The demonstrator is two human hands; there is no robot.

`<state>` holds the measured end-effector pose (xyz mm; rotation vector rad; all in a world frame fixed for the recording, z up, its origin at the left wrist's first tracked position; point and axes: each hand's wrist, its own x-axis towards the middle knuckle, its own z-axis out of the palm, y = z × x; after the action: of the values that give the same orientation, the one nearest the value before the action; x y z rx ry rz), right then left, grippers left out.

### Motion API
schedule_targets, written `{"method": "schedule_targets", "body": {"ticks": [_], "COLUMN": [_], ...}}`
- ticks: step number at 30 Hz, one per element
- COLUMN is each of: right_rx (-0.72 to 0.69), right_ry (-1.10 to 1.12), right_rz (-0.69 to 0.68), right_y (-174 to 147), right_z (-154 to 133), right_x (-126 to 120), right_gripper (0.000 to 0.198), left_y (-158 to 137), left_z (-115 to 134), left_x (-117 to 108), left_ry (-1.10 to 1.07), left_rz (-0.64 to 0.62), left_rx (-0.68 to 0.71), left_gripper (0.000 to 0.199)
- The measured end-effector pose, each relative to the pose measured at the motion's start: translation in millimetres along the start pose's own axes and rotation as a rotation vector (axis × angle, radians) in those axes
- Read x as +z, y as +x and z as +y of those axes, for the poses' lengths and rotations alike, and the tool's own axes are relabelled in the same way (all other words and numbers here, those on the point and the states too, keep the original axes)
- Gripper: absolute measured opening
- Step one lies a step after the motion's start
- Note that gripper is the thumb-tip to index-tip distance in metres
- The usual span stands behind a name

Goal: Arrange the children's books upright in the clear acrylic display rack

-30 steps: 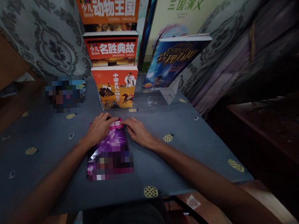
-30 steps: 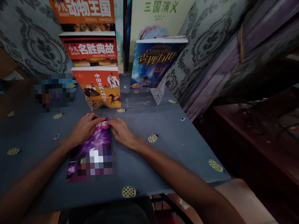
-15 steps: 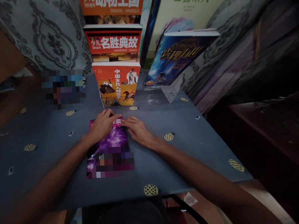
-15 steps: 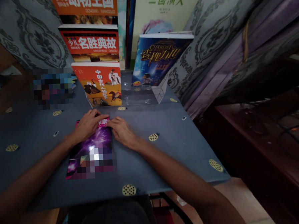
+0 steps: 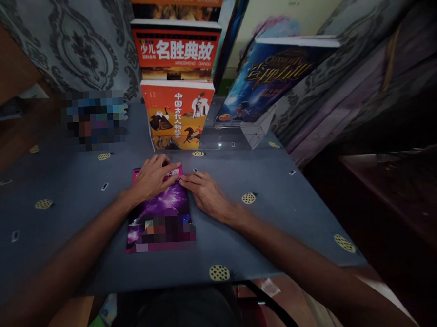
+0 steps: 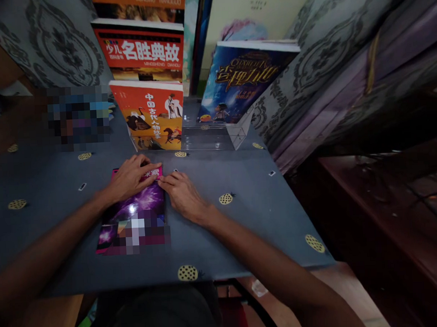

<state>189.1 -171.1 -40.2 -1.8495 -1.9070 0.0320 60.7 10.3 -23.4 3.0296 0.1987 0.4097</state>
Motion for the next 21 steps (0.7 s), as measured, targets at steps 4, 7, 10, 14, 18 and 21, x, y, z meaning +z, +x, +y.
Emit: {"method": "schedule_targets", "body": {"ticks": [4,7,10,14,18,21], "right_rx": [-0.029,-0.064,-0.101,-0.121,-0.119,-0.125], "right_ry": [-0.008,-0.004,0.006,0.023,0.048,0.048], "right_rz": [0.048,0.073,0.066,0.053,0.06,0.071], "right_y": [-4,-11,-20,-26,-25,-25], "right_z": [1,-3,-8,-12,-11,-11], "right_x": [2,1,-3,-5,-4,-4], "right_gripper": [0.042,0.042,0.041,0.043,0.046,0.045], "left_y": [-2,-3,-4,-5,-6,-9], "left_z": [6,9,10,10,16,22], "left_x": [-3,-2,-1,1,-2,-6], "left_ry": [0.002,-0.003,-0.008,-0.03,0.052,0.117], "left_rz": [-0.017,-0.02,-0.014,-0.001,0.045,0.055], "left_rx": [-0.051,-0.073,-0.078,-0.072,-0.049,0.042], "left_gripper": [0.043,0.043,0.043,0.043,0.04,0.032]}}
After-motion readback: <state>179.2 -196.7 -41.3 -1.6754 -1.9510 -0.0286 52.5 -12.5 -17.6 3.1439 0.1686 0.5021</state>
